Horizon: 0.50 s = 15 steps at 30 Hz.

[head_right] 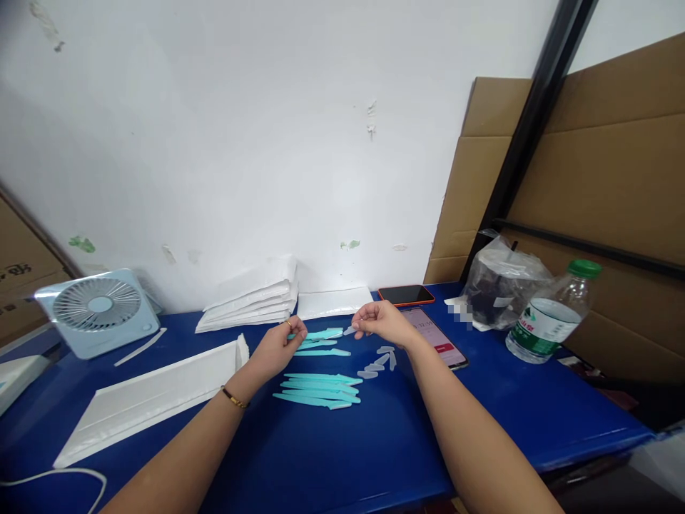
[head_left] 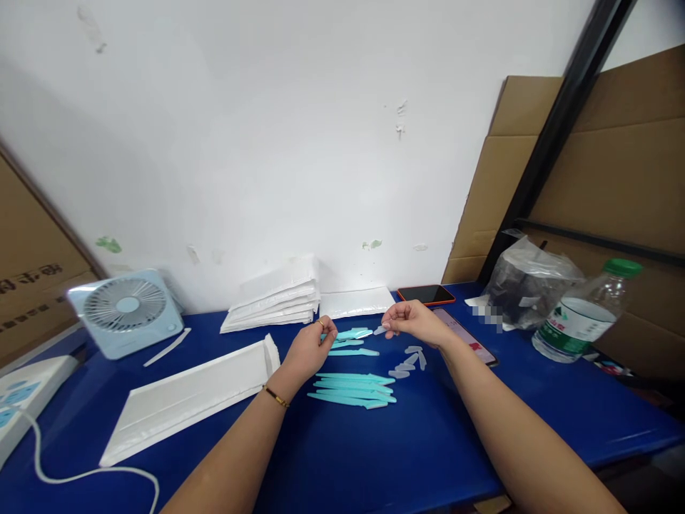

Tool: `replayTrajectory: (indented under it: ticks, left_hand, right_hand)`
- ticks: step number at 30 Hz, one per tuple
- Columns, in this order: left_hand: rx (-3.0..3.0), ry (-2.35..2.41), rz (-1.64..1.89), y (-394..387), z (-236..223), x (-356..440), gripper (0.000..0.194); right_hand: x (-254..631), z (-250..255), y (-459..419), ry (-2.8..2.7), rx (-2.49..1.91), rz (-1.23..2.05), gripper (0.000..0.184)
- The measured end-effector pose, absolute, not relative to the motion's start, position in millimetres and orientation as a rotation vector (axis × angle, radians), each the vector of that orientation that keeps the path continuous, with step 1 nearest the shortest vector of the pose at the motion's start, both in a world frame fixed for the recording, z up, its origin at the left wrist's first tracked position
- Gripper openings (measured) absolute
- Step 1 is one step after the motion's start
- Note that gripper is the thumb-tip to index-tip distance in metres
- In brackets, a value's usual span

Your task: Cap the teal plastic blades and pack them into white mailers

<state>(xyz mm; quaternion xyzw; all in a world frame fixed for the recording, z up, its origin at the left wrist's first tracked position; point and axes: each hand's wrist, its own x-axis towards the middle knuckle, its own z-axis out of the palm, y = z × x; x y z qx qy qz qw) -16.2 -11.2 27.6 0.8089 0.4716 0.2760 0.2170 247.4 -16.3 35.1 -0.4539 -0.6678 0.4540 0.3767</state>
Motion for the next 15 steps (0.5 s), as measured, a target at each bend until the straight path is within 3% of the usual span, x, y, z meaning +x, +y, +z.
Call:
replayTrajectory:
  ticks: [15]
  left_hand:
    - [2.248, 1.265, 0.794, -11, 24, -14, 0.019]
  right_hand:
    - [231, 27, -15, -1.631, -1.099, 1.208, 0.033]
